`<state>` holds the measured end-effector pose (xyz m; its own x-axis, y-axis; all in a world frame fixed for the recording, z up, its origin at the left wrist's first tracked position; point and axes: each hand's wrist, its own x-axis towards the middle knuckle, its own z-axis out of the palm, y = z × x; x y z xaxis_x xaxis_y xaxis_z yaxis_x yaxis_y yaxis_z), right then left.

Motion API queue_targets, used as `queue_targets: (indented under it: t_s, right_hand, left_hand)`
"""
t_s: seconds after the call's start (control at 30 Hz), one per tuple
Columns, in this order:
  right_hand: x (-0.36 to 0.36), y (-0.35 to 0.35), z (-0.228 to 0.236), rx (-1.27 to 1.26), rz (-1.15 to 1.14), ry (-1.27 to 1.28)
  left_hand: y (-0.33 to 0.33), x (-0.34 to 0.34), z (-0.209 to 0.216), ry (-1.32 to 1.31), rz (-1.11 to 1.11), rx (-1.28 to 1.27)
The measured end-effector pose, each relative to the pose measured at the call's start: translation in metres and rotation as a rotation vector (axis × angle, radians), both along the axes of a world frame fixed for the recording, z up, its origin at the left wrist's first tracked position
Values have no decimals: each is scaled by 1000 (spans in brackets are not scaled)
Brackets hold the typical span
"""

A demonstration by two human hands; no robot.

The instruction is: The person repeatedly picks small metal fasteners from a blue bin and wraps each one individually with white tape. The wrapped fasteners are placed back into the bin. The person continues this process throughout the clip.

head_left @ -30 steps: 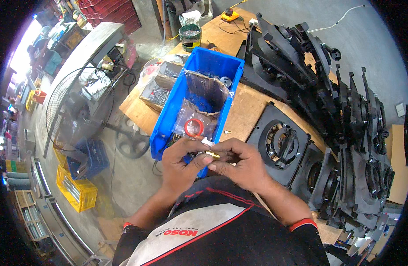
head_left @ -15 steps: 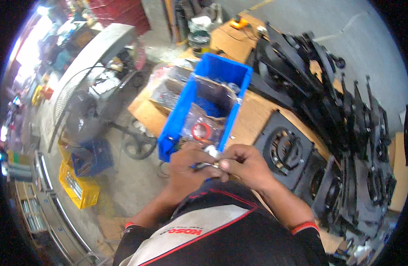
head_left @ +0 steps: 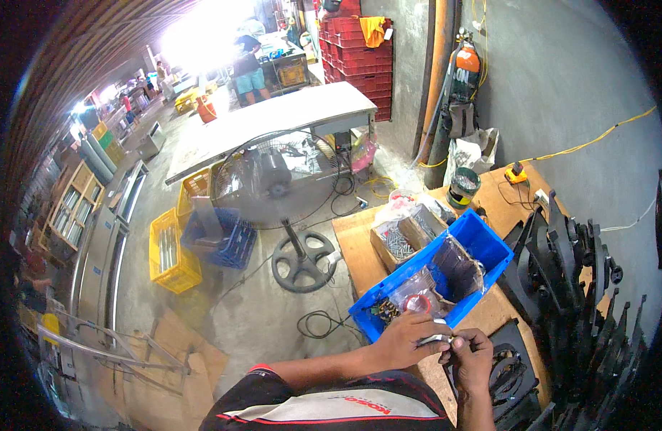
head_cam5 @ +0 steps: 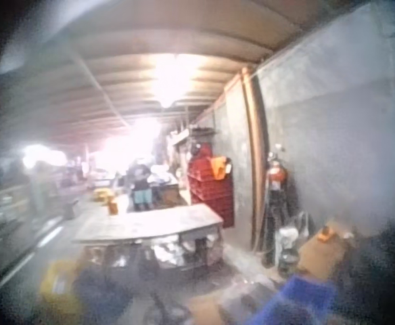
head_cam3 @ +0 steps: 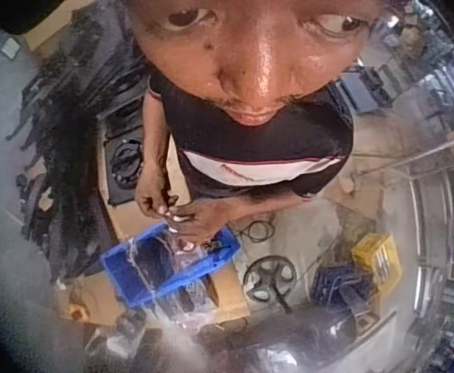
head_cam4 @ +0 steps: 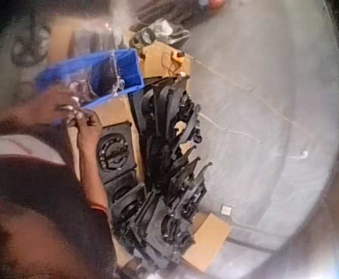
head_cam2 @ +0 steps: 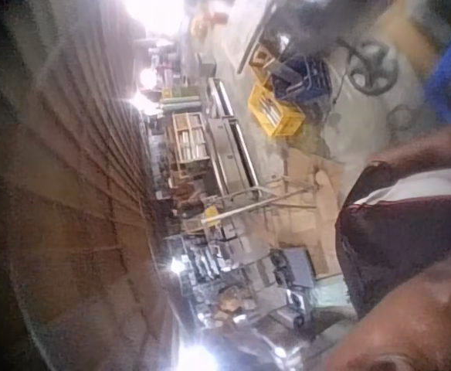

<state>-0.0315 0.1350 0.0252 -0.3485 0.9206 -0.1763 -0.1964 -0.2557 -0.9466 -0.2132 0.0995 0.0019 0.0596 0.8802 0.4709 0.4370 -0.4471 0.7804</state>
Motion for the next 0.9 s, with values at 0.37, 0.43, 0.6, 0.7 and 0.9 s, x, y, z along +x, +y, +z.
queue_targets:
  t_s: [0.37, 0.43, 0.6, 0.7, 0.9]
  right_hand:
    - [-2, -11, -11, 301, -204, -206]
    - [3, -9, -25, 373, -253, -276]
    - [0, -11, -19, 531, -253, -311]
    - [1, -10, -6, 380, -156, -265]
    - [19, 5, -3, 220, 111, -203]
  left_hand:
    - [-1, 0, -3, 33, -34, -126]
    - [0, 1, -2, 21, -42, -140]
    - [3, 2, 2, -12, -55, -166]
    - [6, 0, 2, -27, -81, -170]
    - [10, -3, 4, 41, -133, -87]
